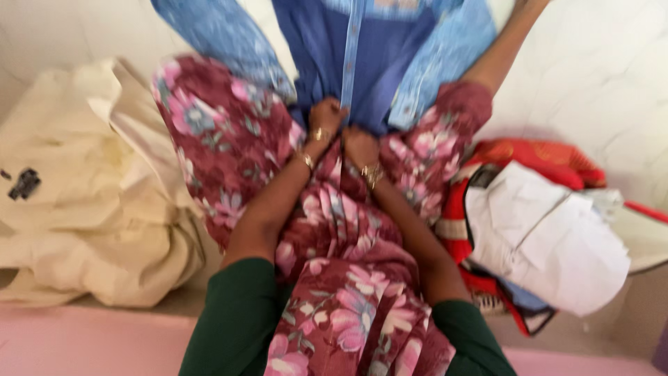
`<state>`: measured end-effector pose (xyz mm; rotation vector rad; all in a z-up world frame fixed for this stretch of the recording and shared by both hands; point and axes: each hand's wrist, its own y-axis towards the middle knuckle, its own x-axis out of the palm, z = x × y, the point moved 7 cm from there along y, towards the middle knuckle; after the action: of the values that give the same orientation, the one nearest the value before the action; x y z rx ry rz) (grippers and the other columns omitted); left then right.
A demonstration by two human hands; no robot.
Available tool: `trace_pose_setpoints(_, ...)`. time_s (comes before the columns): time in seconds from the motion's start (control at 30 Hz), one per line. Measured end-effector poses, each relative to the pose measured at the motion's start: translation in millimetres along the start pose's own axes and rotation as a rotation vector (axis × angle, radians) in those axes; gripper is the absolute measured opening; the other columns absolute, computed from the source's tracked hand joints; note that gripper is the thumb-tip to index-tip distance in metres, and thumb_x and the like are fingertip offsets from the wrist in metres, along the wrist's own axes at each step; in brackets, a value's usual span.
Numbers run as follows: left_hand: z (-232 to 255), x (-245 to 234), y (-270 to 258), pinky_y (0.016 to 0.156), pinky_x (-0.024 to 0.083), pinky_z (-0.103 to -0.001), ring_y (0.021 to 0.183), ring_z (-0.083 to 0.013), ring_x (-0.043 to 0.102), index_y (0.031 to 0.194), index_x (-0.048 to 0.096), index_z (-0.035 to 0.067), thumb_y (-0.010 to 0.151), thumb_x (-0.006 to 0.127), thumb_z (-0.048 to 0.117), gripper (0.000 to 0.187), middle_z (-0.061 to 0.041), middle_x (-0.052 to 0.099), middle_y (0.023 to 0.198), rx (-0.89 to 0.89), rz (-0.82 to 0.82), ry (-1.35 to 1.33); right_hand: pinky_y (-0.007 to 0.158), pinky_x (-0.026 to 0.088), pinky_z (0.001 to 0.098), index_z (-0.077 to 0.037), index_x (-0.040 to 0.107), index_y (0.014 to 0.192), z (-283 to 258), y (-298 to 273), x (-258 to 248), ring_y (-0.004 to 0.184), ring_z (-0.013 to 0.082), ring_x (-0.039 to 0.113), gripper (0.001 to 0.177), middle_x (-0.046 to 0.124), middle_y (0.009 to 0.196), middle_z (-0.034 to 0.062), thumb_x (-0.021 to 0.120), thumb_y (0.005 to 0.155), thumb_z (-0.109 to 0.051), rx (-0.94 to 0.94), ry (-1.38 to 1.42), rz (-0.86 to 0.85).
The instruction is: The person sits on the floor and folds a white shirt, smoothing it out and buttoning it before placing it aside. They then pick up a denim shirt, button it, and fold it. Finally, they handle a white shirt, smoothing and buttoning it.
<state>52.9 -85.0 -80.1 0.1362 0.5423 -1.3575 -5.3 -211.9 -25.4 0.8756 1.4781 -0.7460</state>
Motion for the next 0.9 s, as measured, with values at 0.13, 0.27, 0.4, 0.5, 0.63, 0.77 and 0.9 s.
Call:
trace_pose_setpoints(0.13, 8.3, -10.1, -17.8, 0.073, 0.058, -0.042, 0.078, -0.0336, 0.074, 0.082, 0.074, 0.01, 0.073, 0.088, 0.032, 0.028, -0.014, 0.075, 0.083, 0.004, 0.037, 0.112, 0.054, 0.055, 0.0463, -0.008, 0.064, 0.087, -25.2, -11.4, -36.8, 0.068, 0.033, 0.07, 0.008, 0.067, 0.08, 0.0137, 0.06, 0.086, -0.015, -0.005, 0.066, -0.076)
trace_pose_setpoints(0.27, 8.8, -14.7, -23.0, 0.074, 0.059, -0.042, 0.08, -0.0312, 0.075, 0.088, 0.078, 0.013, 0.079, 0.084, 0.032, 0.022, -0.013, 0.076, 0.087, -0.007, -0.016, 0.067, 0.061, 0.055, 0.0492, -0.01, 0.072, 0.092, -27.1, -5.7, -91.3, 0.072, 0.0371, 0.069, 0.016, 0.071, 0.086, 0.0143, 0.065, 0.088, -0.024, 0.058, 0.31, -0.055)
trace_pose_setpoints(0.4, 20.5, -27.1, -20.6, 0.075, 0.059, -0.04, 0.08, -0.0311, 0.075, 0.087, 0.081, 0.013, 0.076, 0.084, 0.031, 0.021, -0.013, 0.076, 0.087, 0.036, -0.022, 0.048, 0.074, 0.055, 0.0466, -0.012, 0.072, 0.101, -14.6, 12.9, -130.7, 0.086, 0.0371, 0.07, 0.013, 0.073, 0.097, 0.0135, 0.065, 0.097, -0.022, 0.226, 0.573, 0.287)
trace_pose_setpoints(0.5, 29.8, -30.6, -26.7, 0.075, 0.058, -0.04, 0.082, -0.0312, 0.075, 0.088, 0.08, 0.013, 0.078, 0.085, 0.033, 0.023, -0.013, 0.076, 0.088, 0.097, -0.042, 0.066, 0.077, 0.055, 0.0444, -0.009, 0.073, 0.104, -2.1, 25.9, -111.2, 0.088, 0.0365, 0.07, 0.01, 0.072, 0.096, 0.0147, 0.065, 0.098, -0.013, 0.279, 0.645, 0.348)
trace_pose_setpoints(0.63, 40.0, -38.7, -34.9, 0.075, 0.058, -0.037, 0.08, -0.0257, 0.076, 0.089, 0.079, 0.012, 0.078, 0.085, 0.031, 0.023, -0.01, 0.078, 0.088, 0.096, -0.062, -0.015, 0.074, 0.057, 0.04, -0.008, 0.074, 0.096, 10.8, 25.3, -81.6, 0.085, 0.033, 0.073, 0.012, 0.074, 0.095, 0.0134, 0.075, 0.086, -0.015, 0.257, 0.732, 0.316)
trace_pose_setpoints(0.77, 40.0, -38.1, -35.2, 0.074, 0.059, -0.033, 0.078, -0.0197, 0.077, 0.091, 0.078, 0.012, 0.077, 0.083, 0.024, 0.019, -0.008, 0.079, 0.089, 0.084, -0.088, -0.104, 0.075, 0.058, 0.0385, -0.008, 0.074, 0.095, 18.2, 14.6, -62.3, 0.085, 0.0304, 0.075, 0.012, 0.075, 0.096, 0.0124, 0.077, 0.086, -0.016, 0.308, 0.735, 0.264)
trace_pose_setpoints(0.9, 34.9, -37.9, -34.9, 0.074, 0.058, -0.032, 0.077, -0.0193, 0.075, 0.089, 0.078, 0.01, 0.079, 0.084, 0.021, 0.017, -0.009, 0.078, 0.085, 0.017, -0.135, -0.044, 0.074, 0.057, 0.0408, -0.006, 0.074, 0.095, 15.1, 15.4, -66.4, 0.084, 0.0324, 0.073, 0.016, 0.074, 0.094, 0.0157, 0.08, 0.084, -0.015, 0.309, 0.648, 0.191)
